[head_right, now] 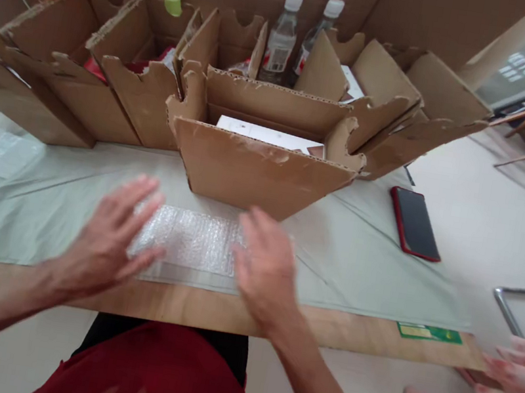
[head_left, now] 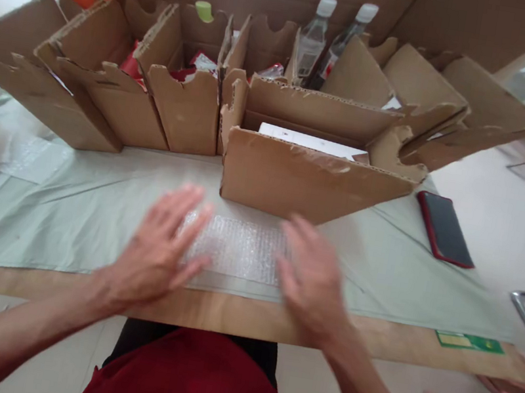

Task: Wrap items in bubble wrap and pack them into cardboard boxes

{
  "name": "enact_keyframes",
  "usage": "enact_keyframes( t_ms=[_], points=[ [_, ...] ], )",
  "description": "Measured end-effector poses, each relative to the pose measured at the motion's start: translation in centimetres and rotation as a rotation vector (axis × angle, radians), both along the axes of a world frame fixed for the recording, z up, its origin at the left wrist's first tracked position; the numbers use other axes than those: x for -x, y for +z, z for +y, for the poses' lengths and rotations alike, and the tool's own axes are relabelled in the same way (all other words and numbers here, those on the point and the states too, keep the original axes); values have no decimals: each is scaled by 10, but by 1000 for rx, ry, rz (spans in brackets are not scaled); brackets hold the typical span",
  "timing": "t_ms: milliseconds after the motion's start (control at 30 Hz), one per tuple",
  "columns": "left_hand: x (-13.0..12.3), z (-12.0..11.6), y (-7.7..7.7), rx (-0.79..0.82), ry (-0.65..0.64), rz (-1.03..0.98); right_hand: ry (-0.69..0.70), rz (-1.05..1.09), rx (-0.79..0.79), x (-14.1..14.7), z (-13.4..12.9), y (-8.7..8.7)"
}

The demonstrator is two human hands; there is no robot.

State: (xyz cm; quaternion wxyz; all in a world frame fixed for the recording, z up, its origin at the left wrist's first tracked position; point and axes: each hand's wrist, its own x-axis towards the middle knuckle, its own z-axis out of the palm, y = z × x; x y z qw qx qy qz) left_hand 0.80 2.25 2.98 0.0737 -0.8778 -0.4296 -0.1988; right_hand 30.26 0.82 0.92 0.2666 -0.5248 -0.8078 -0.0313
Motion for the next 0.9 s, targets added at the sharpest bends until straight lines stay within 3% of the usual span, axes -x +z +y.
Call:
enact_keyframes(
  t_ms=[67,167,233,300,433,533,600,700,800,900],
  points=[
    [-17,-8,-19,52,-133,51,212,-101,125,41,7,-8],
    [-17,-5,-48,142,-107,129,380,-203,257,68,16,-25],
    [-6,-1,-61,190,-93,158,358,-238,299,54,13,-34],
    [3,1,-66,242,-103,165,260,-258,299,18,2,-41],
    [3,0,-63,296,-97,150,-36,-259,220,-74,-28,-44],
    [1,-1,-55,248,-84,111,-215,-166,128,-112,-36,-33],
    [8,-2,-45,183,8,26,-244,-96,95,-115,-29,-22],
    [28,-4,-26,164,307,-54,-203,-76,160,-98,-7,-15],
    [46,-7,-14,317,573,39,-191,-135,263,-82,15,-21],
    [45,-7,-16,458,660,73,-207,-116,282,-76,25,-30]
  ],
)
